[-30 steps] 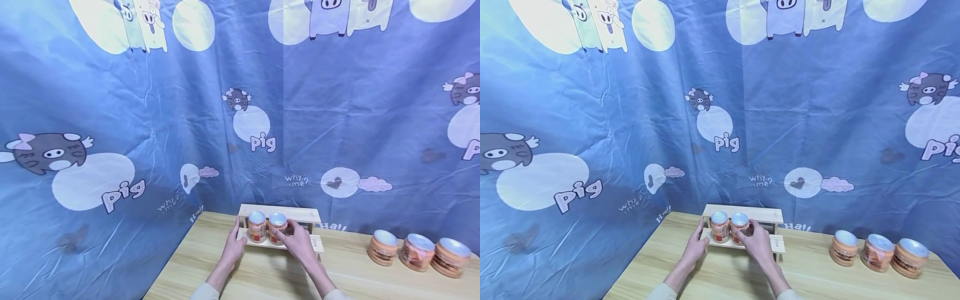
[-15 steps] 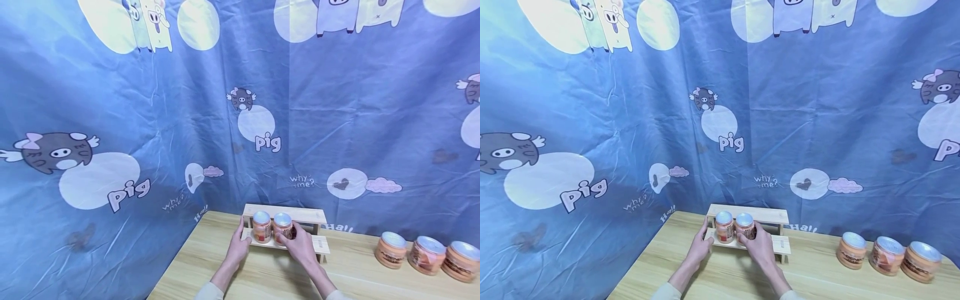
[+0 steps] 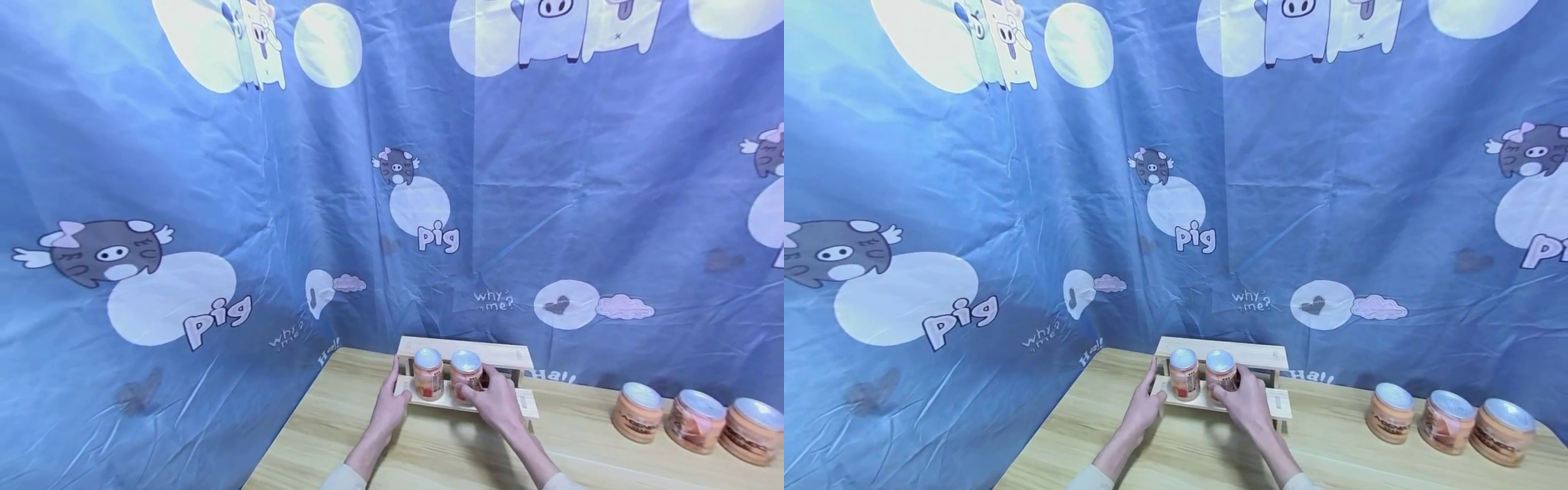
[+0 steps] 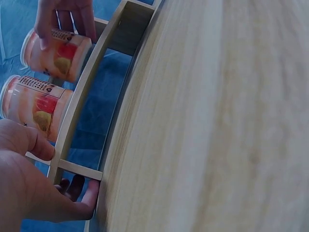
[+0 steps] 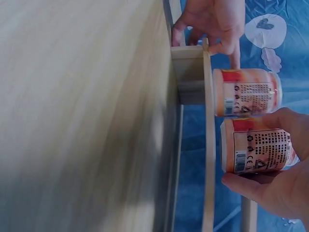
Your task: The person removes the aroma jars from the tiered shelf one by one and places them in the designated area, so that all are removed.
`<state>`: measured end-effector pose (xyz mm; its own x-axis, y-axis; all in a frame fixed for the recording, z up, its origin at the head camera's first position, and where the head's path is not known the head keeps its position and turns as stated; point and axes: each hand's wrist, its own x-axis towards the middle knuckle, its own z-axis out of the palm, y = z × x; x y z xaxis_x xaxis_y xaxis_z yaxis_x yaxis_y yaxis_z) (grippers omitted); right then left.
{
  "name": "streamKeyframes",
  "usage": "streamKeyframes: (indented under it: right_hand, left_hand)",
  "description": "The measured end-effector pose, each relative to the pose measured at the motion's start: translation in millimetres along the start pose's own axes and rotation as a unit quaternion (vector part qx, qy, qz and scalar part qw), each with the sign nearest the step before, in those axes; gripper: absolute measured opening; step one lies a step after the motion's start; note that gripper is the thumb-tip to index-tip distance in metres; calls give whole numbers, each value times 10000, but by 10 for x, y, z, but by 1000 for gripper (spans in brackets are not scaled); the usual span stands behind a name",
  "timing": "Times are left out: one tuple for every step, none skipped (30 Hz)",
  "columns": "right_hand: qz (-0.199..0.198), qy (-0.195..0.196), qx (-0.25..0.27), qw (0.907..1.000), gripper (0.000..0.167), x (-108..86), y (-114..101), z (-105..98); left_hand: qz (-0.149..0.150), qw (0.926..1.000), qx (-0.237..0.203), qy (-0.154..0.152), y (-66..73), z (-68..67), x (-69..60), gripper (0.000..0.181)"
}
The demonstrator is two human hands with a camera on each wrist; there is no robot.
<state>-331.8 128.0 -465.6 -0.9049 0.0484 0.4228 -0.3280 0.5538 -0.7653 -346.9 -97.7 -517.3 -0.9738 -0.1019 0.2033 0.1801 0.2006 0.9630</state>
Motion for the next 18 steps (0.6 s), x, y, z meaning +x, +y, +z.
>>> streamKeyframes:
  right_hand:
    - [8, 2, -16, 10000, 54, -6, -11, -29]
    - [11, -6, -32, 10000, 54, -13, -20, -58]
    - [39, -26, -34, 10000, 54, -22, -31, -86]
    - [42, -31, -53, 10000, 54, -34, -38, -129]
    - [45, -45, -58, 10000, 55, -47, -43, -171]
    - [46, -57, -63, 10000, 55, -61, -42, -210]
    - [55, -64, -61, 9999, 57, -80, -46, -251]
    - [69, -72, -50, 9999, 56, -98, -45, -290]
    - [80, -66, -52, 9999, 57, -117, -42, -329]
    - [82, -48, -62, 9999, 56, -134, -34, -367]
    - [82, -30, -40, 10000, 55, -149, -23, -406]
    - [82, 2, -37, 10000, 54, -164, -10, -445]
    - [85, 21, -26, 10000, 54, -177, 4, -486]
    - [91, 32, -22, 10000, 53, -190, 22, -528]
    - [101, 49, -39, 9999, 54, -203, 40, -572]
    - [121, 64, -37, 9999, 54, -216, 56, -617]
    - [153, 75, -55, 9998, 54, -230, 73, -665]
    - [183, 89, -74, 9998, 55, -248, 90, -714]
  left_hand:
    - [2, 10000, 6, -17, -4, -3, 0, 93]
    - [9, 10000, 22, -23, -9, -10, -1, 93]
    - [-14, 10000, 31, -26, -19, -17, -3, 93]
    - [-14, 10000, 46, -21, -21, -12, -6, 93]
    - [-25, 10000, 64, -18, -24, -10, -8, 93]
    - [-8, 10000, 82, -16, -27, -12, -13, 93]
    - [-8, 10000, 76, -19, -30, -13, -18, 93]
    - [-3, 10000, 86, -11, -33, -14, -26, 93]
    - [-2, 10000, 81, -9, -36, -14, -33, 93]
    - [6, 10000, 86, -13, -38, -16, -39, 93]
    - [5, 10000, 73, -25, -37, -16, -44, 93]
    - [40, 10000, 76, -29, -39, -15, -47, 93]
    - [53, 10000, 71, -27, -37, -13, -50, 93]
    - [88, 9999, 86, -20, -39, -11, -47, 93]
    - [109, 9999, 87, -21, -34, -10, -44, 93]
    - [141, 9999, 90, -26, -33, -11, -38, 93]
    - [160, 9998, 86, -28, -20, -13, -39, 93]
    - [173, 9998, 85, -29, -12, -14, -38, 93]
